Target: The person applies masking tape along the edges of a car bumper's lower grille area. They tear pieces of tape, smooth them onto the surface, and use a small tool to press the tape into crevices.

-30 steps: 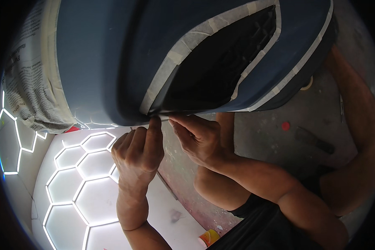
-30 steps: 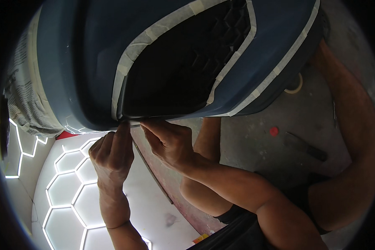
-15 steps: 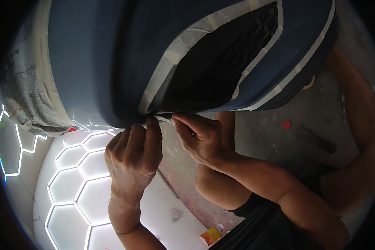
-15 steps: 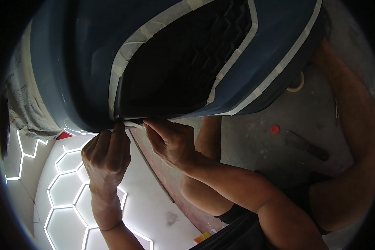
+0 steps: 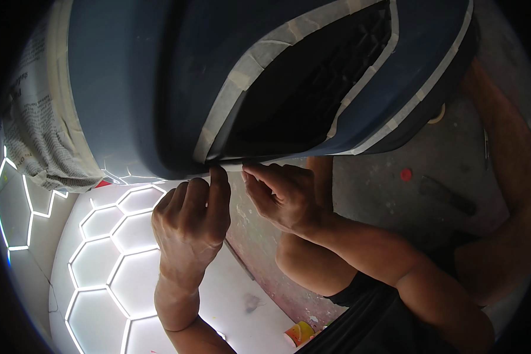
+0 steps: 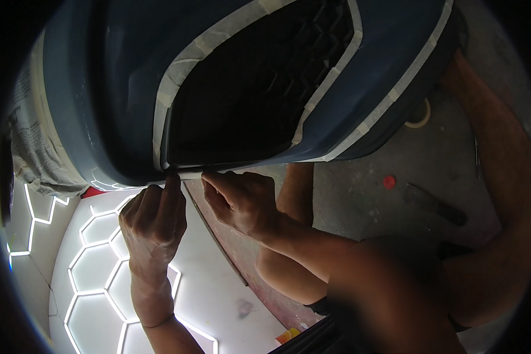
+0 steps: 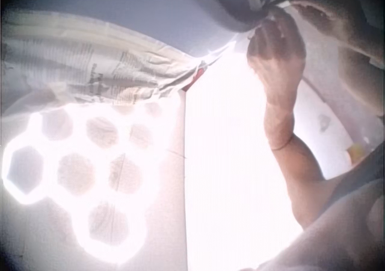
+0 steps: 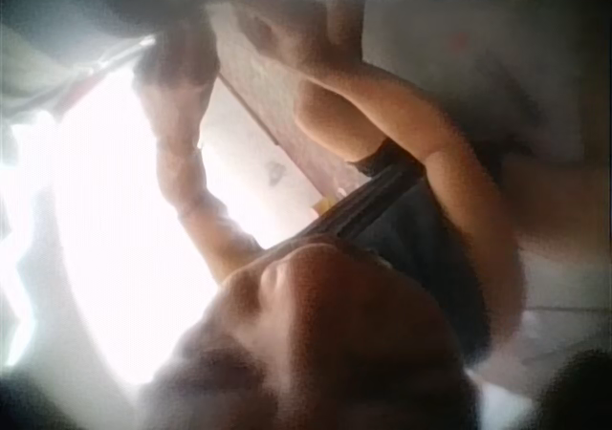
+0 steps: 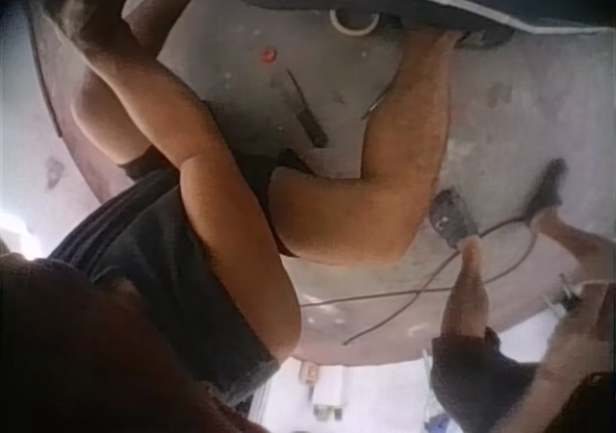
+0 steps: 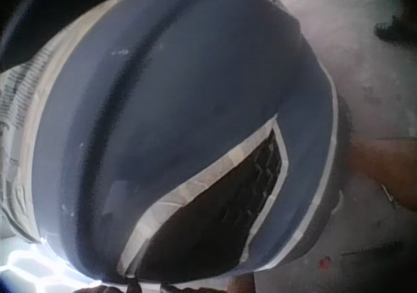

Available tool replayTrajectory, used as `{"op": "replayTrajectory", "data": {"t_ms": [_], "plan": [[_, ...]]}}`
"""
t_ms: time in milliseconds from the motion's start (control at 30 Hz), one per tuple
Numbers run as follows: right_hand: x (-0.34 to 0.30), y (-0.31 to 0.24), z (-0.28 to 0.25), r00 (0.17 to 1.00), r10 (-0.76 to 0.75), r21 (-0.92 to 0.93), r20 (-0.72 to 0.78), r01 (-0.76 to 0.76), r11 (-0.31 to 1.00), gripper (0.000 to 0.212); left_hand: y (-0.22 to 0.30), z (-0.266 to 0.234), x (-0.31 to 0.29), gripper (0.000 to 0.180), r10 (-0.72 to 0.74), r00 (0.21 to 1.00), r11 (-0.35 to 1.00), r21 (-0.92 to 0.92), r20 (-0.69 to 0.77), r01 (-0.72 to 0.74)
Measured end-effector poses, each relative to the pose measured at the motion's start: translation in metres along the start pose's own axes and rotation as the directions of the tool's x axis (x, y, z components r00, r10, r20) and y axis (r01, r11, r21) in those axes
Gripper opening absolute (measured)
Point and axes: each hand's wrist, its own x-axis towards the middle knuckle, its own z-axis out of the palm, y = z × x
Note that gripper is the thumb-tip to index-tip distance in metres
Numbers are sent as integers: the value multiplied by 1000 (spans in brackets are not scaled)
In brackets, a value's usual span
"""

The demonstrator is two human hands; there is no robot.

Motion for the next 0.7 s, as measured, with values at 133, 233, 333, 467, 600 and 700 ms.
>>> {"op": "replayTrajectory", "data": {"t_ms": [133,233,333,467,600,700], "plan": [[3,1,3,1000,25,12,-3,-25,1000,33,-1,3,0,29,17,999,999,28,-40,-16],[4,1,3,999,37,9,3,-37,999,32,-1,4,1,27,27,998,999,35,-65,-25],[5,1,5,999,32,18,-11,-32,999,32,-3,5,1,25,32,997,999,46,-69,-29],[4,1,4,999,46,15,3,-46,999,35,-2,3,1,25,9,999,999,37,-42,-7],[4,-3,2,999,38,-5,14,-38,999,27,0,0,1,37,-41,999,999,29,1,41],[3,-3,0,999,23,-19,31,-23,1000,29,2,0,2,37,-46,999,998,34,-5,46]]}}
